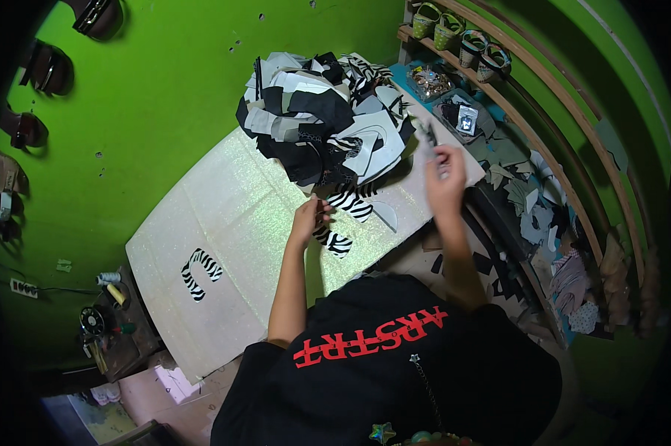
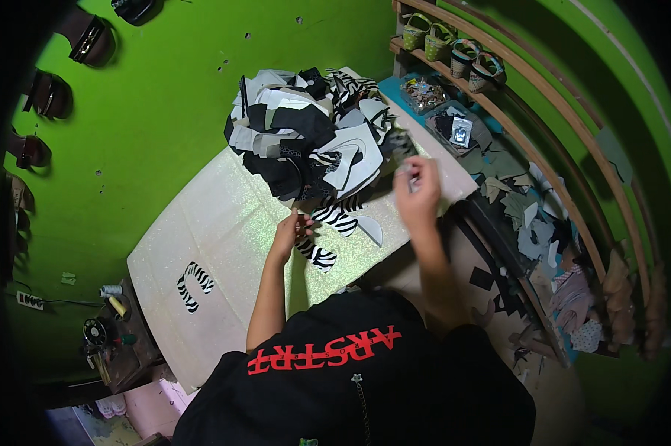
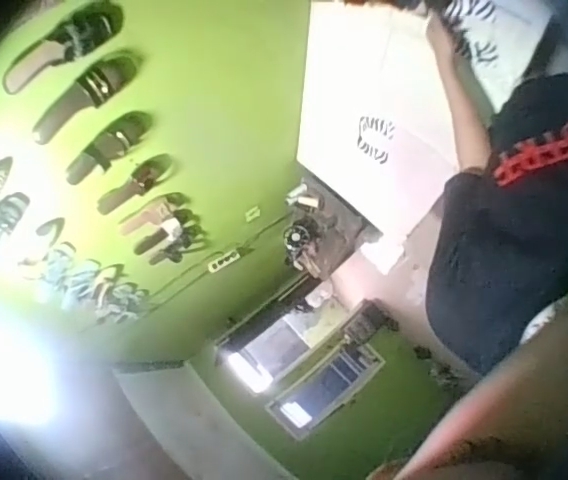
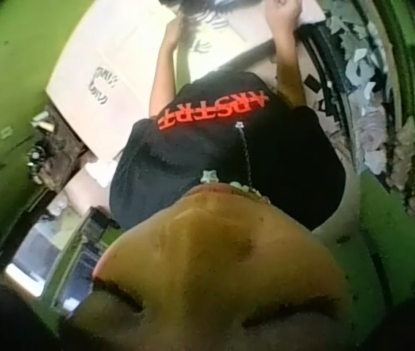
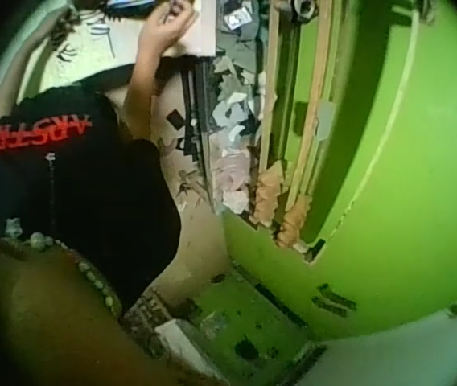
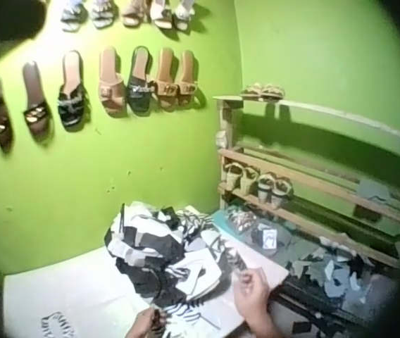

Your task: Sorting and inspecting zebra-patterned shoe upper components on a work table.

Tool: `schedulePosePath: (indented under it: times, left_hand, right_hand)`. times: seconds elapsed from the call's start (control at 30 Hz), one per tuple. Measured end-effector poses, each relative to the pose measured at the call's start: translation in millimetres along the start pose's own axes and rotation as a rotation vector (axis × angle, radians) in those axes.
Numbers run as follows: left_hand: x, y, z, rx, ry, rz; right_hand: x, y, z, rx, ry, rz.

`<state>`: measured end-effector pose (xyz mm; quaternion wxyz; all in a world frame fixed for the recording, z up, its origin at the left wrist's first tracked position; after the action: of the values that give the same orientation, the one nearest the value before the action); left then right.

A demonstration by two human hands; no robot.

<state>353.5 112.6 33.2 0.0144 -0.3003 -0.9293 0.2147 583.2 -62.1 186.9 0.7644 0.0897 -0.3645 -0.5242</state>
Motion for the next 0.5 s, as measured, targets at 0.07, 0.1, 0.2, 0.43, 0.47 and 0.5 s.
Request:
schedulePosePath:
  times: [0.07,0.1,0.2,0.43,0.47,0.5]
  left_hand:
    - [-9.9,-14.8,-11.1,0.182,-0.237,0.112]
    - [-12.7,-18.7,-14.6,0.181,-0.236,0.114]
    - [-15.7,-21.5,-3.8,0.361,-0.235,0.121]
    - [-14.1,3.9,37.2,-0.079,0.131,-0.098]
    - [-11.6,5.2,37.2,-0.110,0.069,-0.103]
    - [-11.6,5.1,33.5,-0.140,0.008,-0.102]
  right_hand:
    - [-16.9,-28.8,28.7,0.075,-0.164,0.104]
    - [-27.9,-46.4,31.4,0.078,-0.259,0.162]
    - [-71.1,-101.1,6.6,0.101,-0.420,0.447]
    - [-117.0,-146.7,-8.3,0.295,0.325,0.978]
    - [-112.0,-140.3,-5.1,0.213,0.316,0.981]
    - [-106.6,-132.0,-9.6,0.135,0.286,0.934]
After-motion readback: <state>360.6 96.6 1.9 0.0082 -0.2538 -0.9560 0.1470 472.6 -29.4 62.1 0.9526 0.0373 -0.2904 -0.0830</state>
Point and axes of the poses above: each hand's wrist, its own y-axis towards the middle knuckle, its own x-axis out of the back of the hand, z = x × y, the point moved 3 cm from there along y, towards the middle knuckle, and after that the axes turned 12 degrees about -y, right-handed, at the moved point
